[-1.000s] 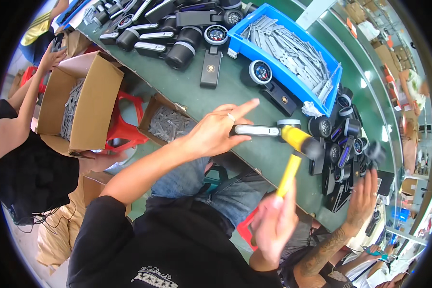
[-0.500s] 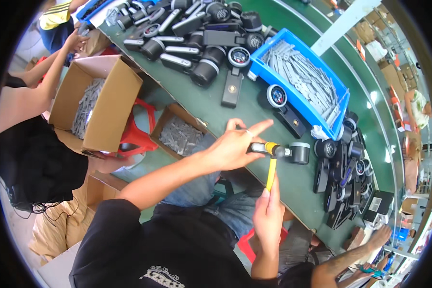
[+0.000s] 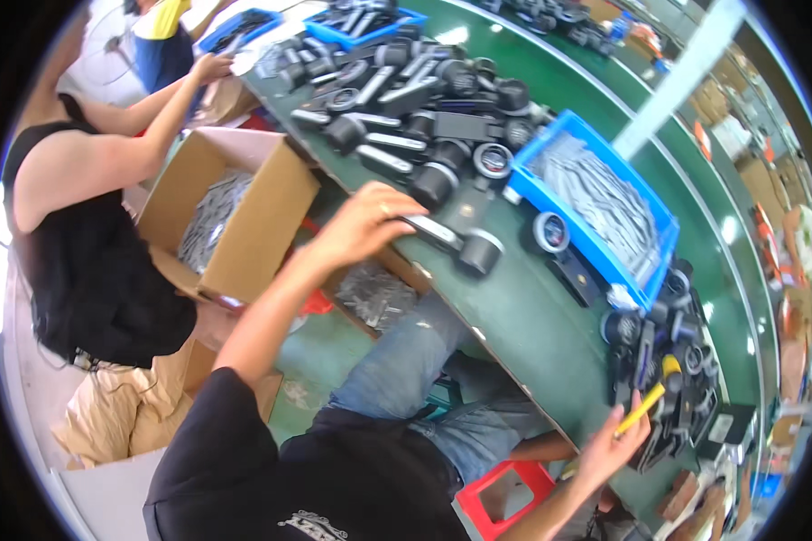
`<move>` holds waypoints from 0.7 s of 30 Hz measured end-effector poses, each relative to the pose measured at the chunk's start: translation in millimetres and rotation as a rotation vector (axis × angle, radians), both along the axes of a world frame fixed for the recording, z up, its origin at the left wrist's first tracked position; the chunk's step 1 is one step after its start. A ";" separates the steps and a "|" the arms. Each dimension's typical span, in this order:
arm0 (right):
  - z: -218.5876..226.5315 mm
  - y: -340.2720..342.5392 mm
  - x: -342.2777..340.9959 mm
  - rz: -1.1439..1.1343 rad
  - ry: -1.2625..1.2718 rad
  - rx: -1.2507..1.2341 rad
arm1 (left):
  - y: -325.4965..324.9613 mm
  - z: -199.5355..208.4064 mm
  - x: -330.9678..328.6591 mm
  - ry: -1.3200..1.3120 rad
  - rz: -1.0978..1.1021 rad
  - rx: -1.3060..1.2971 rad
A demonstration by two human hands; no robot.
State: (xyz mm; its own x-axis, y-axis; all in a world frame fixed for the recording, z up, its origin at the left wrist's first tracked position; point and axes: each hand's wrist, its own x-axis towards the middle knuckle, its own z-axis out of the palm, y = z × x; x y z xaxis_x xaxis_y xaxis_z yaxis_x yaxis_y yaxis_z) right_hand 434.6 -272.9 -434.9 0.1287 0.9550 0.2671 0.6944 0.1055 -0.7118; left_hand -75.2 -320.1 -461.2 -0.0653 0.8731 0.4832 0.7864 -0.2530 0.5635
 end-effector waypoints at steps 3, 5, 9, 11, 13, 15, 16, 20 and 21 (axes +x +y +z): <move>-11.5 14.9 -16.1 0.048 0.024 0.003 | -0.4 -1.8 -26.9 0.231 0.055 0.082; -17.4 16.4 -19.4 0.055 -0.005 0.036 | 3.0 2.6 -27.0 0.267 0.107 0.053; 9.4 6.2 -25.8 -0.080 0.139 -0.038 | 15.8 8.0 -19.0 0.445 0.151 0.131; 13.5 12.6 -16.3 -0.077 0.047 0.059 | 19.0 5.5 -5.4 0.512 0.238 0.237; 16.9 23.6 -14.3 -0.051 -0.106 0.120 | 21.3 5.4 2.8 0.526 0.323 0.300; 20.4 40.9 -22.4 -0.008 -0.161 0.092 | 24.2 -6.2 7.5 0.386 0.328 0.243; 11.4 50.8 -22.7 0.018 -0.285 0.178 | 24.3 -11.5 9.9 0.246 0.343 0.179; 5.5 75.2 -21.0 0.006 -0.331 0.263 | 18.0 -9.1 38.0 0.038 0.394 0.081; 9.5 75.9 -15.9 0.014 -0.364 0.386 | 18.5 -5.7 47.0 0.163 0.377 0.191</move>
